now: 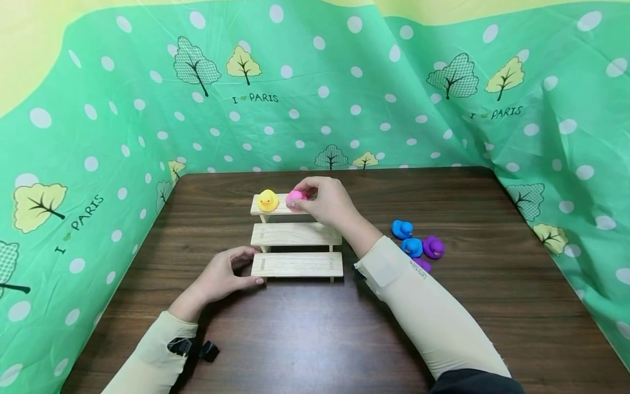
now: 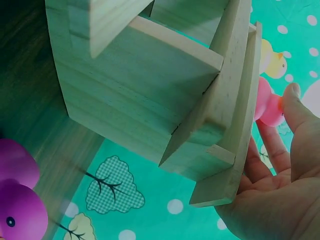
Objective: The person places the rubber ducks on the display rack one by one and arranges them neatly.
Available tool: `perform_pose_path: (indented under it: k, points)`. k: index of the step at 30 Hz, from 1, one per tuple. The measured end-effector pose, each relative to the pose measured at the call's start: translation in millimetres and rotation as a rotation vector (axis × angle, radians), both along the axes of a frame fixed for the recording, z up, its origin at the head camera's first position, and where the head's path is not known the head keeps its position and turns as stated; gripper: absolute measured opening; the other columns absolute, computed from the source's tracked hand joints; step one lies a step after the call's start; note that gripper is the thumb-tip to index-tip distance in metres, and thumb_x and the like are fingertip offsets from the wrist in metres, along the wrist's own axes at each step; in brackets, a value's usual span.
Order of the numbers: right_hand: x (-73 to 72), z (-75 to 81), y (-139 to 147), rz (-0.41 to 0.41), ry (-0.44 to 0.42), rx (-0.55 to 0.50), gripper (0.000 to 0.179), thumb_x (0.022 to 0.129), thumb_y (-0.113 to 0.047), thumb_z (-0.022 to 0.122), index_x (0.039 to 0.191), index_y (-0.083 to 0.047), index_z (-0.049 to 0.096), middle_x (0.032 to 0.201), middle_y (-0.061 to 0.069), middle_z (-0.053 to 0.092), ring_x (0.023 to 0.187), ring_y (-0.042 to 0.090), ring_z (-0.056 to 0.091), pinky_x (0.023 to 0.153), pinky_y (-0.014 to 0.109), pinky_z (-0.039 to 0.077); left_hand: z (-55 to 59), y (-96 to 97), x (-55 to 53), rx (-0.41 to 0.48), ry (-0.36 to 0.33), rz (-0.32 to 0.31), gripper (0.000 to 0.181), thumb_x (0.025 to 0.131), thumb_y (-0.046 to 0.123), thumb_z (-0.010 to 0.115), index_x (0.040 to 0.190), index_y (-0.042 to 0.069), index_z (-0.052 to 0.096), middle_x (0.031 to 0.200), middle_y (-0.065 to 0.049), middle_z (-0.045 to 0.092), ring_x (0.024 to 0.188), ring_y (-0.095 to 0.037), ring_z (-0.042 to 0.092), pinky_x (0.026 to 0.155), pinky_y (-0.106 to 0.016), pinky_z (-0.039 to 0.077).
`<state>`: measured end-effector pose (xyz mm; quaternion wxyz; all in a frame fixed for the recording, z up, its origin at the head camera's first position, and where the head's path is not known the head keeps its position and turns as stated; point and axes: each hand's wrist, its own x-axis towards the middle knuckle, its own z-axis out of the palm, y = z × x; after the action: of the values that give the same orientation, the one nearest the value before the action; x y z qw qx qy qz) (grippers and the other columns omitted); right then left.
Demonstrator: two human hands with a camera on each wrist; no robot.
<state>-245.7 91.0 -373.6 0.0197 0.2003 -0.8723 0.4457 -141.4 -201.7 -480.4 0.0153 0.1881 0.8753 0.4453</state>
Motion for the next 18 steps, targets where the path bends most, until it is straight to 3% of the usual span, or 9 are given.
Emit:
perform_pose_path:
  k: [10,18]
  points:
    - [-1.5,-1.4,1.7,0.014,-0.007,0.024,0.021,0.09,-0.028,0.086,0.107,-0.017,0.079,0.101,-0.002,0.073,0.093,0.02,0.067,0.081,0.036,0.058,-0.7,-0.3,-0.1,-0.003,0.003,0.0,0.054,0.074,0.023,0.099,0.119,0.009,0.071,0.118,-0.002,0.074,0.114,-0.02,0.07,0.101,-0.041,0.056]
    - [-1.8,-1.4,4.3,-0.011,-0.012,0.038,0.022,0.09,-0.031,0.087,0.108,-0.02,0.08,0.101,-0.005,0.074,0.086,0.016,0.067,0.076,0.034,0.058,-0.9,0.2,-0.4,0.003,0.009,-0.005,0.054,0.074,0.022,0.099,0.119,0.009,0.071,0.117,-0.002,0.074,0.113,-0.02,0.07,0.101,-0.041,0.057]
